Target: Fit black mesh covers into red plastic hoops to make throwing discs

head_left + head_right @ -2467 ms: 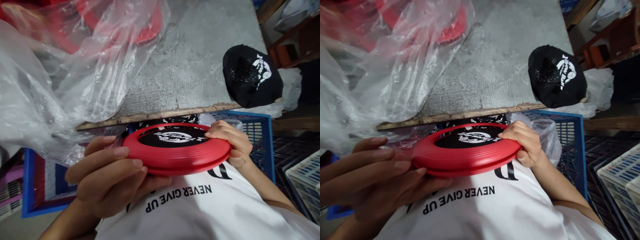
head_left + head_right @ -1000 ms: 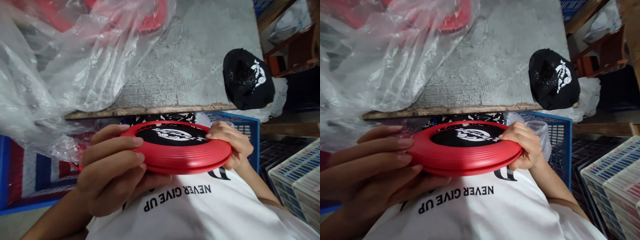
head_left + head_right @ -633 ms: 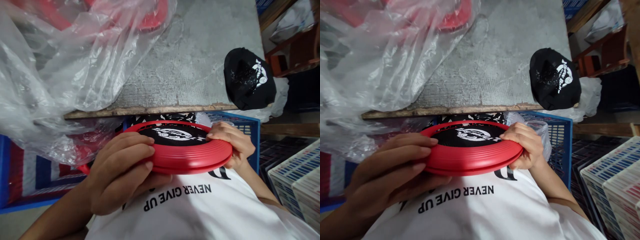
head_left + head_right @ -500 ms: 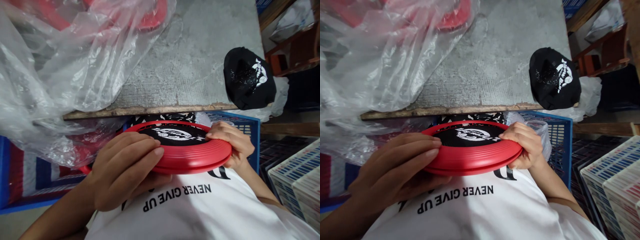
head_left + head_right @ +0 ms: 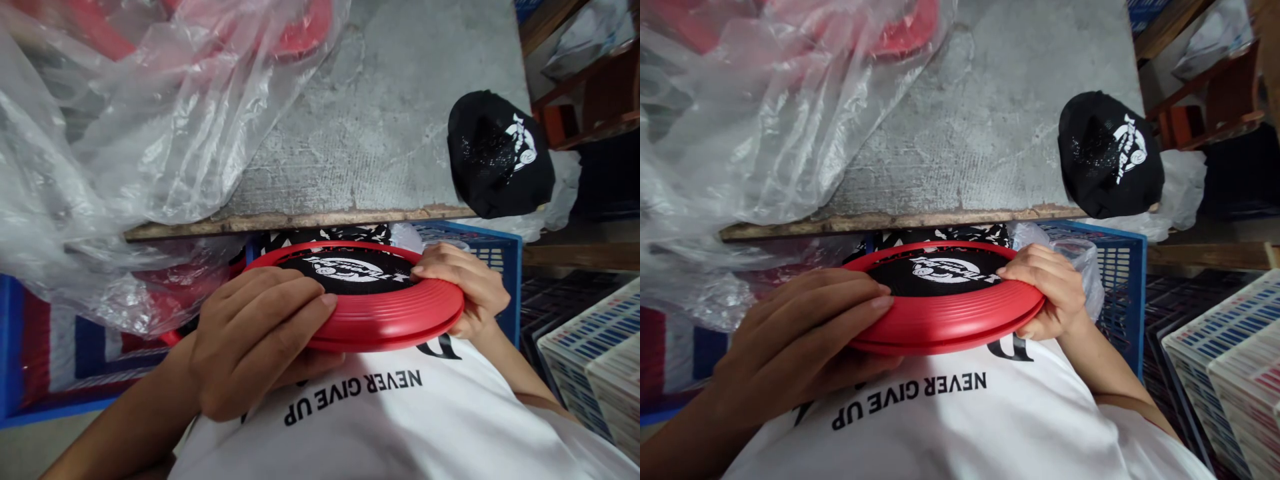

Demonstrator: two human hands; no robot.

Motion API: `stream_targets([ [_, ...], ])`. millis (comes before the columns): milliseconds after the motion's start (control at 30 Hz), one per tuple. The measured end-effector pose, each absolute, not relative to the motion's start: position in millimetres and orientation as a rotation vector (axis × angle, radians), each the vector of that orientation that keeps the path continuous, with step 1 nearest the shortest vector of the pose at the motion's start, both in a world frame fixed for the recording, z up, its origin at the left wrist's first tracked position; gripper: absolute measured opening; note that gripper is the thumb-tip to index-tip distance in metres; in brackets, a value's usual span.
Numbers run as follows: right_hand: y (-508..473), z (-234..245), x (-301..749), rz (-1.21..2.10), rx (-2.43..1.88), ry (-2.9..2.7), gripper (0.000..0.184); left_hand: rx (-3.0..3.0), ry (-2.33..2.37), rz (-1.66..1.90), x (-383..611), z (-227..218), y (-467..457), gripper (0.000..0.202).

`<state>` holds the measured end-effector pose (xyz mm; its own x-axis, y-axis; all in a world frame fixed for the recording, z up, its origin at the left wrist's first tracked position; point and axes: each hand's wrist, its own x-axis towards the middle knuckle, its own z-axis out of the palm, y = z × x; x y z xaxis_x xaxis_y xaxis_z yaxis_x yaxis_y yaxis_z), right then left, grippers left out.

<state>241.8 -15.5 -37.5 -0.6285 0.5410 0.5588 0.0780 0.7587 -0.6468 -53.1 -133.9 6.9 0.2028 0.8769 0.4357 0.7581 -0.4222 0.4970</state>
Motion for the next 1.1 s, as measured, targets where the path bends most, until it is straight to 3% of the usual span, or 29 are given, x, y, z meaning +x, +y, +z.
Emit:
stream_targets([
  [500, -9, -33, 243, 0.752, -0.494, -2.229, 0.059, 2.492, 1.385, 0.965, -60, 4, -120, 0.030],
  [867, -10, 9, 207, 0.159, -0.760, -2.402, 0.069, 2.542, 1.423, 1.104, -56, 15, -87, 0.031],
  [1100, -2, 24, 191, 0.072, -0.709, -2.254, 0.053, 2.495, 1.553, 1.197, -48, 38, -84, 0.025],
])
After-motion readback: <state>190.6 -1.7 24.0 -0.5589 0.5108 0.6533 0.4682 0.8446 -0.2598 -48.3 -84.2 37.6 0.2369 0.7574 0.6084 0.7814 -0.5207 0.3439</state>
